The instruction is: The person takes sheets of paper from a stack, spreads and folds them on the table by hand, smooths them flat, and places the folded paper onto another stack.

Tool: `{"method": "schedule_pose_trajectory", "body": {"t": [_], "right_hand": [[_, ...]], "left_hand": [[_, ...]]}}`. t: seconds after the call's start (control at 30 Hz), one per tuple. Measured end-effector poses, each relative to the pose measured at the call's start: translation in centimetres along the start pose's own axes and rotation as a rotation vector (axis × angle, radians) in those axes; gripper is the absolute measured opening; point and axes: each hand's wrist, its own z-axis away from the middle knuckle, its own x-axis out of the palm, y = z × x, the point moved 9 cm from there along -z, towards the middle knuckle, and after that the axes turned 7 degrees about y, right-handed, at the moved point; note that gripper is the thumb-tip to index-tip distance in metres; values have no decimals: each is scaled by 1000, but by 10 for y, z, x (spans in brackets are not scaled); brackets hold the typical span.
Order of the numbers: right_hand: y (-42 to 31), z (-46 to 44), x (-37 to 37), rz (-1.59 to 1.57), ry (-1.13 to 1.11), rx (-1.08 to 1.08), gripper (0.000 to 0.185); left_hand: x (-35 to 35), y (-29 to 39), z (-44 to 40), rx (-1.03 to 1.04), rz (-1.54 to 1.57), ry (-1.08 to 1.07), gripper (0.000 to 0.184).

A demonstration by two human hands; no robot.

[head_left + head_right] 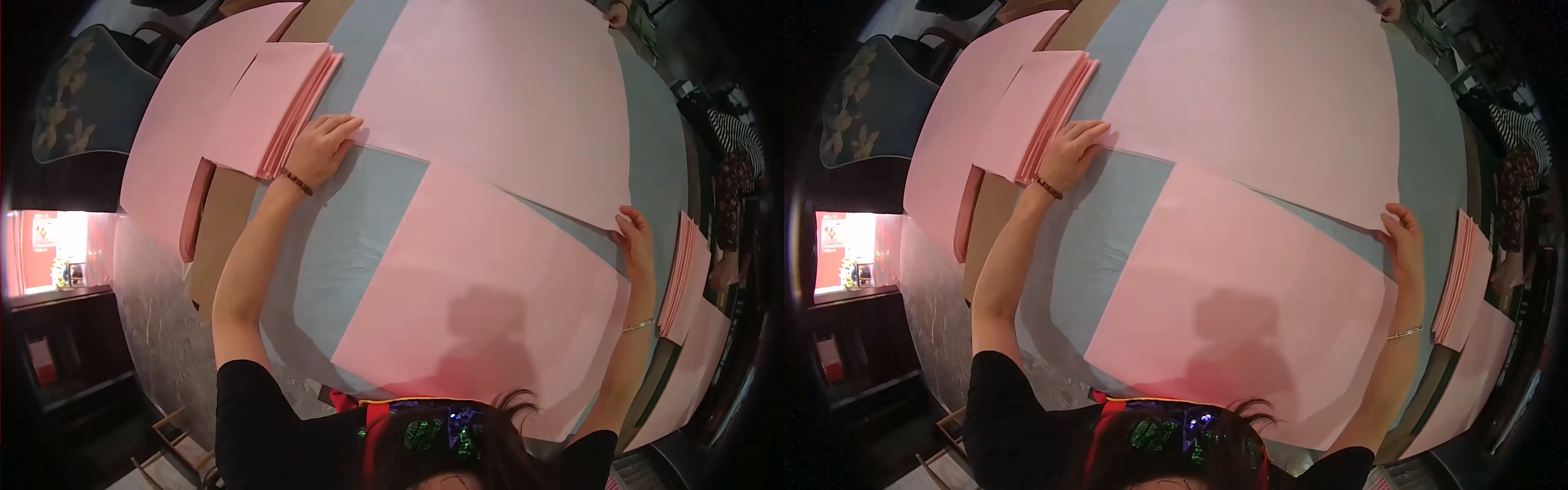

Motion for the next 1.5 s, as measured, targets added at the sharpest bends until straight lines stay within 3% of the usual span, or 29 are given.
{"method": "schedule_pose_trajectory", "body": {"t": [0.2, 0.4, 0.47, 0.7, 0.9, 0.97, 1.0, 1.07, 1.3, 1.37, 1.4, 1.47, 1.5], "right_hand": [[-8, -25, -20, 34, 46, -27, 21], [-9, -36, -43, -101, 21, 5, 20], [-20, -36, -46, -149, 21, -1, 21], [-65, -21, -36, -424, -73, -52, 19], [-82, -9, -49, -508, -41, -72, 20], [-80, -9, -57, -435, -37, -87, 20], [-79, -8, -62, -436, -23, -104, 20], [-69, -3, -62, -399, -16, -66, 20], [-15, 7, -40, -133, 28, 25, 22], [4, 3, -34, -105, -29, 52, 22], [8, 6, -30, -108, -40, 58, 22], [11, 9, -30, -42, 19, 43, 26], [13, 10, -28, -44, 10, 50, 26]], "left_hand": [[12, 7, -2, -22, 29, 7, 31], [33, 34, -7, 160, -62, -115, 40], [41, 42, -11, 229, -100, -134, 51], [40, 90, -34, 92, 91, 4, 70], [56, 116, -52, 55, 12, 99, 57], [60, 101, -58, 97, -169, 205, 35], [56, 95, -62, 110, -159, 220, 35], [48, 74, -66, 83, -229, 194, 17], [23, 64, -47, 236, -305, 279, 15], [27, 37, -38, 29, -252, 206, 24], [30, 33, -34, 25, -262, 198, 24], [37, -6, -26, -304, 49, 214, 39], [38, -12, -26, -327, 110, 197, 46]]}}
